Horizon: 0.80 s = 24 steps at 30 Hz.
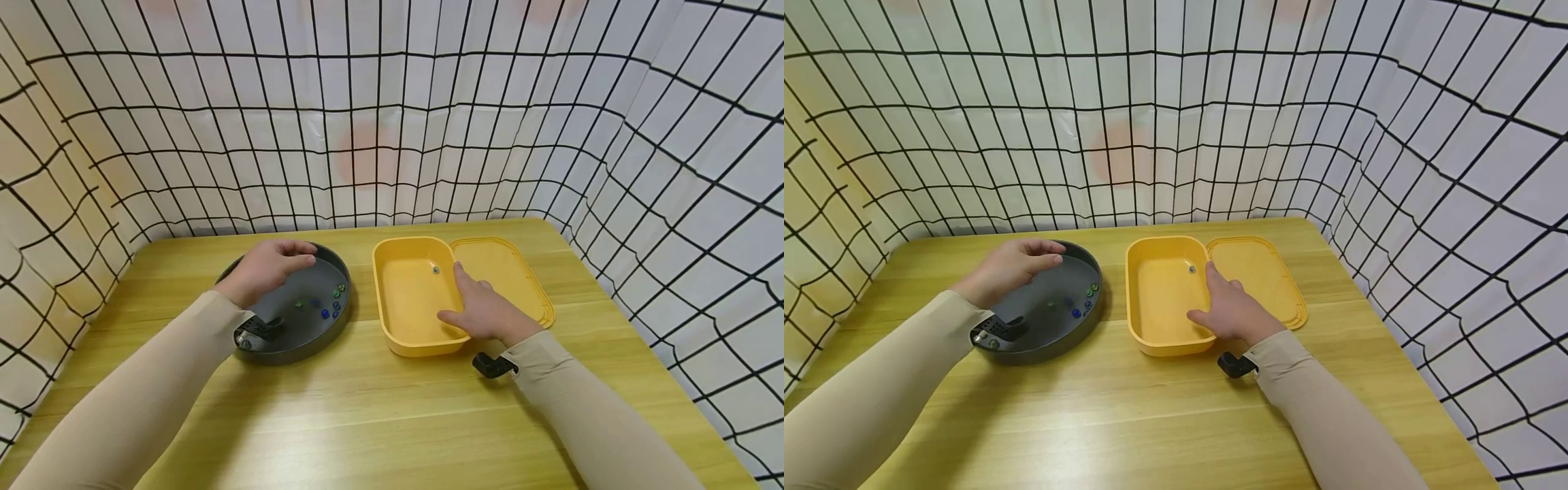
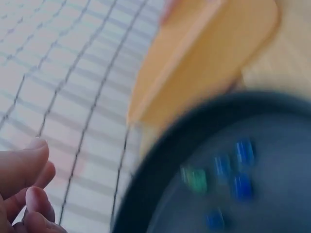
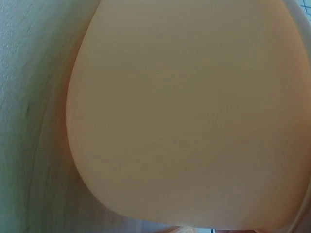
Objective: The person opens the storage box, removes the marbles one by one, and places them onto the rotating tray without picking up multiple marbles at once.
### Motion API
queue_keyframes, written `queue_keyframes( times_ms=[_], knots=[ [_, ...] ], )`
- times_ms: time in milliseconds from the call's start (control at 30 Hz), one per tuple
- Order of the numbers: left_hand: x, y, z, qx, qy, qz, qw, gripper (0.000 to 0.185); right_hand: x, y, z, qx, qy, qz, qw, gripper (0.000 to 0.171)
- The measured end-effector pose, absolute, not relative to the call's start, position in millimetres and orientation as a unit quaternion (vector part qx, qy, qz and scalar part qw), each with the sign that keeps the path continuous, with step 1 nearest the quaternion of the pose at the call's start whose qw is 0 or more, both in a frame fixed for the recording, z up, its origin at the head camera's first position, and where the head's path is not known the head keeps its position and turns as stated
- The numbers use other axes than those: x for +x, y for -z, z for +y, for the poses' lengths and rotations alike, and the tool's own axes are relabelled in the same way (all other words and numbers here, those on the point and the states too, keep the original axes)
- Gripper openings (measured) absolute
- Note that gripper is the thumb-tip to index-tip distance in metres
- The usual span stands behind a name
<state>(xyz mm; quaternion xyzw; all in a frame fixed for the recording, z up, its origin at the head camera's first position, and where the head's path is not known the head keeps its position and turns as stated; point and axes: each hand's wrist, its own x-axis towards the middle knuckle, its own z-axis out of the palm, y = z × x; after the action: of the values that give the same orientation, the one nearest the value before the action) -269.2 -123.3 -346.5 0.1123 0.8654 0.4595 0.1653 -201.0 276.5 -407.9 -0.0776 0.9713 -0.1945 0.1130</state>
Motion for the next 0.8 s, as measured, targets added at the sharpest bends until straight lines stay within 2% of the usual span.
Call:
queue_keyframes(
  times_ms=[233,433,800],
  knots=[
    [-270,338,-31,0.145,-0.492,0.844,0.154,0.037,-200,406,281,-0.070,0.188,0.973,0.113,0.109],
    [-282,348,39,0.154,-0.510,0.830,0.164,0.037,-200,405,278,-0.060,0.197,0.971,0.120,0.110],
    [-305,390,99,0.129,-0.416,0.879,0.192,0.036,-198,403,275,-0.069,0.193,0.972,0.117,0.109]
  ],
)
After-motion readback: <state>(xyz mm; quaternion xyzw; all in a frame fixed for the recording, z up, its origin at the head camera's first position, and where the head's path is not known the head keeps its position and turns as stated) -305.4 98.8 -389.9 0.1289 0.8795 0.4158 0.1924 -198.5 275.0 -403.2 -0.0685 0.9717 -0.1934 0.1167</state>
